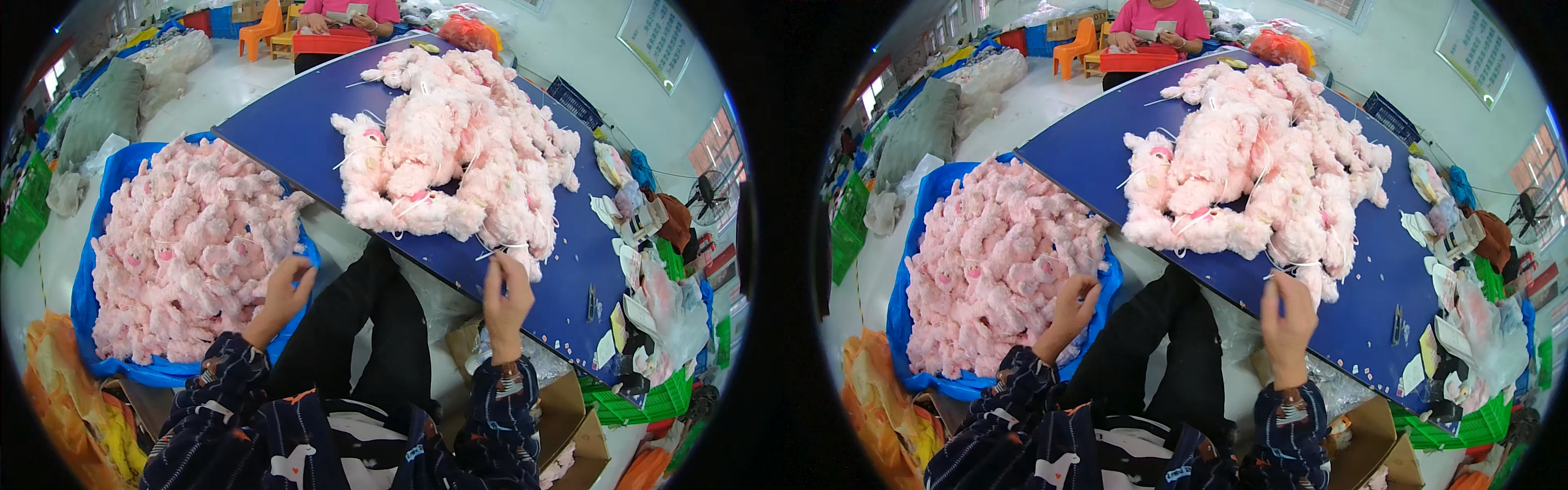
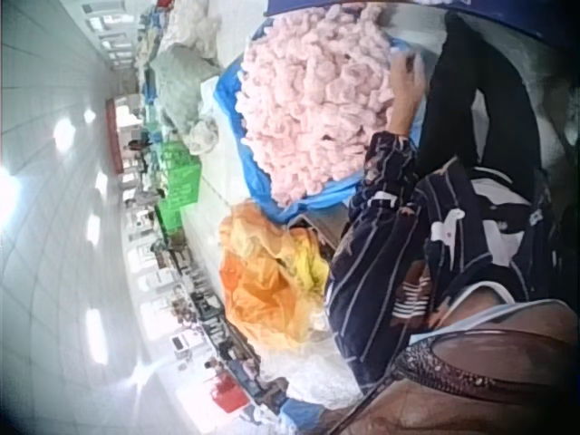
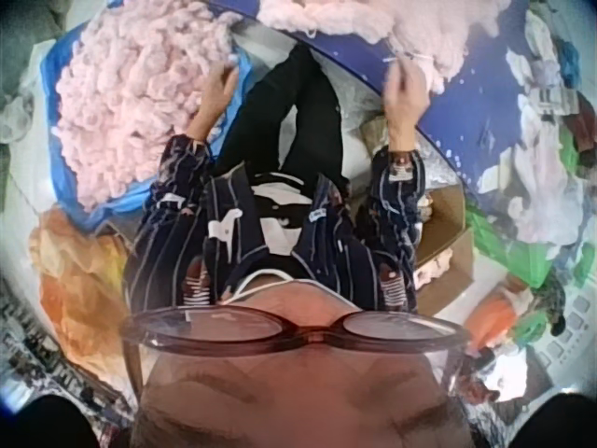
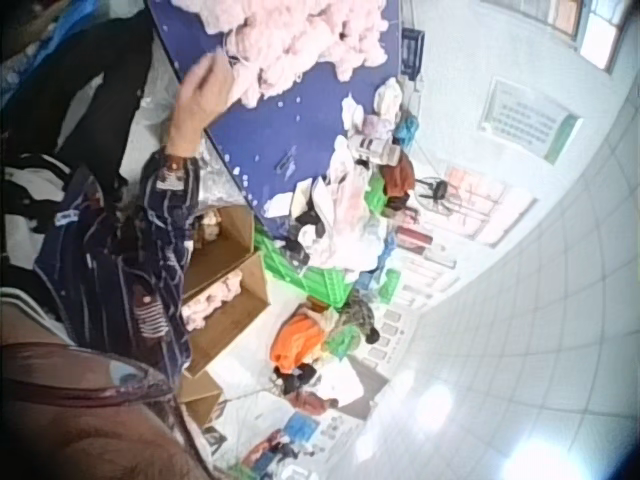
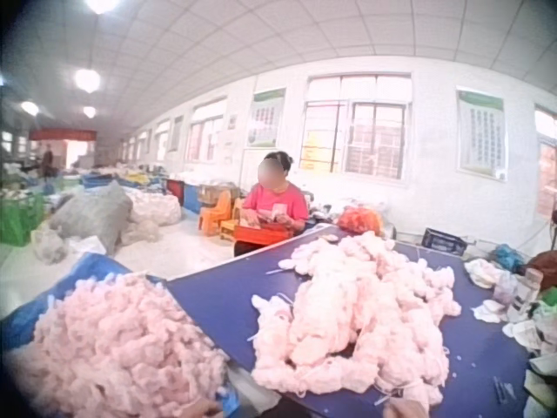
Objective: The person repeatedly picks up pink and white stuffed bunny toys from a large orange sack, fluffs their fur, and places them into a blue bin. The person handles the toys one at a time throughout the clip.
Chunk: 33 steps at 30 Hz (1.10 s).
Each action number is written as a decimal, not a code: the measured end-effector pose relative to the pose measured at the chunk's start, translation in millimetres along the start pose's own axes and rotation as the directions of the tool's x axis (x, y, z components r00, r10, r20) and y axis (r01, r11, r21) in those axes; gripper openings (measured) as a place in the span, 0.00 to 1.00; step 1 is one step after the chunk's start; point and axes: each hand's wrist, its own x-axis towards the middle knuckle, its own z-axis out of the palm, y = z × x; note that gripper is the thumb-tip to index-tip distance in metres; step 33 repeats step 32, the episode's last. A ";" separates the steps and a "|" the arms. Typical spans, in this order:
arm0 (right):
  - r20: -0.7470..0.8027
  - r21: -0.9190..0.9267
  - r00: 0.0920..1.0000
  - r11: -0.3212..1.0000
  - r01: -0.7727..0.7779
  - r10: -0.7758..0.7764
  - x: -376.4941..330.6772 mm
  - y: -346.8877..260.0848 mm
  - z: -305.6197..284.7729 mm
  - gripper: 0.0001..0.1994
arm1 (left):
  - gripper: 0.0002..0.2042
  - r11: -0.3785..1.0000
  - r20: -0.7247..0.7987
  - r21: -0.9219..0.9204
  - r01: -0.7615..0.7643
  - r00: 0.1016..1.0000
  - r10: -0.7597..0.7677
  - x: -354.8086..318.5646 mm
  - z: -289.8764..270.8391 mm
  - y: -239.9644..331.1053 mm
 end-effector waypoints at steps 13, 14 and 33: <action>0.211 -0.056 0.974 0.994 0.095 -0.081 18.7 11.1 64.6 0.05 | 0.19 0.851 0.095 0.180 -0.494 0.870 0.484 99.5 79.6 78.9; 0.187 -0.027 0.981 0.998 0.050 -0.044 14.7 14.2 63.5 0.05 | 0.18 0.865 0.069 0.175 -0.470 0.883 0.465 105.0 84.4 77.0; 0.059 0.378 0.989 0.914 -0.149 0.137 -18.2 -3.2 77.8 0.07 | 0.13 0.937 0.118 -0.095 -0.335 0.931 0.345 103.7 79.7 61.4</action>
